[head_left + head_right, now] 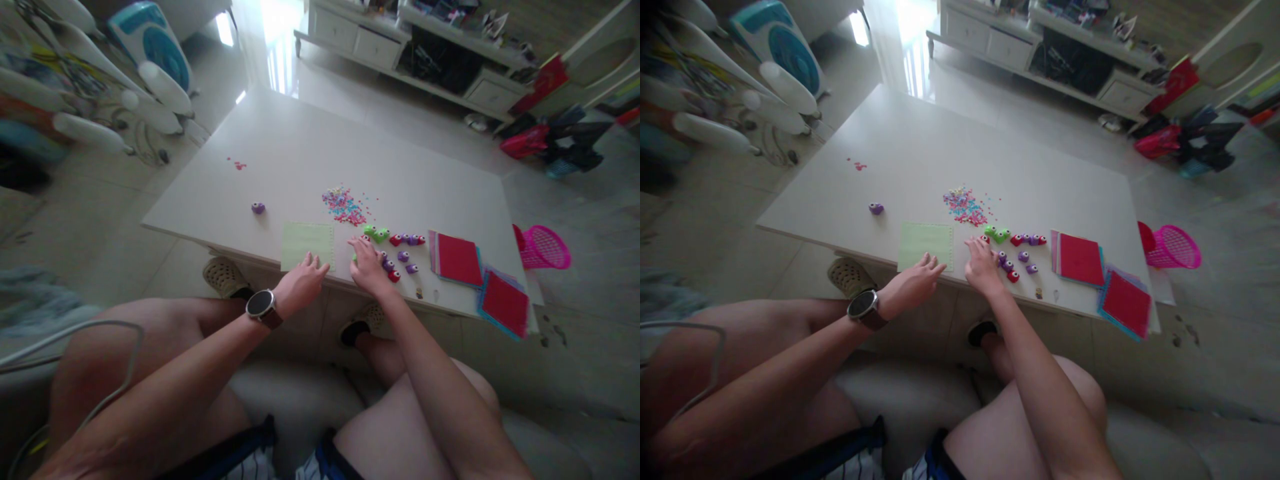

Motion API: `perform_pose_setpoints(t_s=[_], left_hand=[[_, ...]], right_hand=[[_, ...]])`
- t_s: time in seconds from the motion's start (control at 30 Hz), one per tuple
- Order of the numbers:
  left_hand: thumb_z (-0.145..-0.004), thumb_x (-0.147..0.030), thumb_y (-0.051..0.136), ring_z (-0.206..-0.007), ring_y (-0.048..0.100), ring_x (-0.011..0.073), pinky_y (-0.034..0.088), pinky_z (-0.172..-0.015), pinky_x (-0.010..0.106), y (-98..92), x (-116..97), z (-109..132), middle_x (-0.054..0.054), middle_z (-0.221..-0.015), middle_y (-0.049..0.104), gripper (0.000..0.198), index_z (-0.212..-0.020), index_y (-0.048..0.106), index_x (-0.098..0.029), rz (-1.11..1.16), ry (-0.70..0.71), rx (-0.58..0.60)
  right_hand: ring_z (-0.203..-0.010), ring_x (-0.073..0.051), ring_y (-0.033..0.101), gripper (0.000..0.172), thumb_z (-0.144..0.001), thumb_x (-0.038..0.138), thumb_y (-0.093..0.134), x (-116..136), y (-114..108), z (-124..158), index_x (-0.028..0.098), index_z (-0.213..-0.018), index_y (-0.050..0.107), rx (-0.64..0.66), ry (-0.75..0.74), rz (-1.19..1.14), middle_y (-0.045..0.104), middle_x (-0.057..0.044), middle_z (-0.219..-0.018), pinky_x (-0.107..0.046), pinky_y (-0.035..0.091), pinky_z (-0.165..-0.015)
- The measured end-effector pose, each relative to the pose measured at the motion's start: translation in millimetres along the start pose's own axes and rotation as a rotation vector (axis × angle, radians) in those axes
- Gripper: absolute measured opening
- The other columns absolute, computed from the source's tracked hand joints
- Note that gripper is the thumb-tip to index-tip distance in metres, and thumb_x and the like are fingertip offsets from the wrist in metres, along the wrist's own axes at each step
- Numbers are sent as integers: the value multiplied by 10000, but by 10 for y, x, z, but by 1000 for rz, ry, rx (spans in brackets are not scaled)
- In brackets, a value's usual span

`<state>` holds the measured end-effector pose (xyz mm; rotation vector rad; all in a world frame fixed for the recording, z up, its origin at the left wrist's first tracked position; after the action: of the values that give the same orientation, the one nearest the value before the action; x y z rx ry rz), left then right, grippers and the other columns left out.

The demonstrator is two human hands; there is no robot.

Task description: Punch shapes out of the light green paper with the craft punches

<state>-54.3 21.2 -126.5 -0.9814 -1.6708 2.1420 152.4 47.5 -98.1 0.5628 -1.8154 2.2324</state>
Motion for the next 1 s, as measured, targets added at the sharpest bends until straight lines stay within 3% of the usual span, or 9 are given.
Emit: perform_pose_setpoints(t_s=[0.13, 0.4, 0.47, 0.6, 0.67, 0.77, 0.83, 1.0], left_hand=[[-943, -67, 534, -1546, 476, 448, 589, -1072, 538, -43, -34, 3, 311, -1528, 581, 481, -1423, 569, -80, -88, -60, 60], [-1000, -118, 539, -1452, 582, 392, 573, -1115, 493, -179, -87, 34, 270, -1368, 684, 354, -1347, 601, -88, -49, -102, 49], [-1008, -132, 548, -1475, 560, 401, 598, -1083, 472, -218, -98, 49, 264, -1377, 679, 351, -1352, 601, -97, -35, -125, 71], [-1008, -127, 550, -1502, 542, 388, 595, -1108, 455, -264, -114, 65, 241, -1393, 678, 354, -1357, 603, -113, -29, -145, 98], [-1010, -133, 546, -1507, 539, 390, 591, -1116, 457, -272, -119, 69, 238, -1399, 678, 355, -1360, 604, -117, -33, -150, 97], [-1009, -127, 532, -1527, 516, 412, 600, -1094, 475, -278, -115, 71, 262, -1447, 651, 366, -1368, 603, -113, -33, -163, 93], [-1000, -115, 528, -1547, 486, 435, 598, -1088, 495, -271, -91, 66, 291, -1501, 611, 390, -1384, 595, -101, -24, -166, 96], [-985, -120, 540, -1560, 462, 432, 537, -1146, 571, -214, 44, 13, 320, -1581, 536, 439, -1421, 581, -80, -7, -160, 70]], right_hand=[[-1484, -350, 487, 560, -903, 59, 503, 8, -14, -1, 126, -1448, 614, -20, 12, -35, 621, -187, -1523, -557, 366, -1192], [-1335, -303, 619, 456, -883, 71, 514, 107, 79, -208, 166, -1320, 603, 40, 55, -194, 748, -137, -1294, -568, 384, -1189], [-1401, -317, 579, 485, -891, 93, 513, 129, 100, -277, 163, -1365, 593, 48, 89, -182, 697, -167, -1414, -584, 367, -1219], [-1602, -340, 344, 647, -864, 88, 503, 153, 94, -348, 137, -1508, 542, -49, 99, -117, 369, -174, -1746, -578, 313, -1282], [-1589, -332, 361, 663, -862, 82, 490, 165, 71, -350, 120, -1522, 542, -91, 81, -95, 392, -169, -1735, -554, 318, -1284], [-1507, -344, 460, 585, -879, 102, 493, 202, 15, -325, 122, -1454, 602, -110, 88, -42, 562, -184, -1595, -541, 377, -1232], [-1408, -333, 561, 487, -906, 112, 491, 252, -33, -291, 142, -1362, 659, -53, 67, 2, 665, -167, -1466, -509, 425, -1182], [-1116, -307, 739, 324, -1025, 220, 479, 479, -119, -83, 176, -1215, 739, 229, 29, 174, 787, -142, -1193, -399, 550, -953]])
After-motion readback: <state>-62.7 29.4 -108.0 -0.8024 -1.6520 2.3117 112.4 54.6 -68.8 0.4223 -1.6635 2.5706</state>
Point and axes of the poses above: each hand's wrist, its own z-axis away from the middle knuckle, its own y-axis out of the palm, x = y × z, the point moved 1 cm from there along -z, towards the middle knuckle
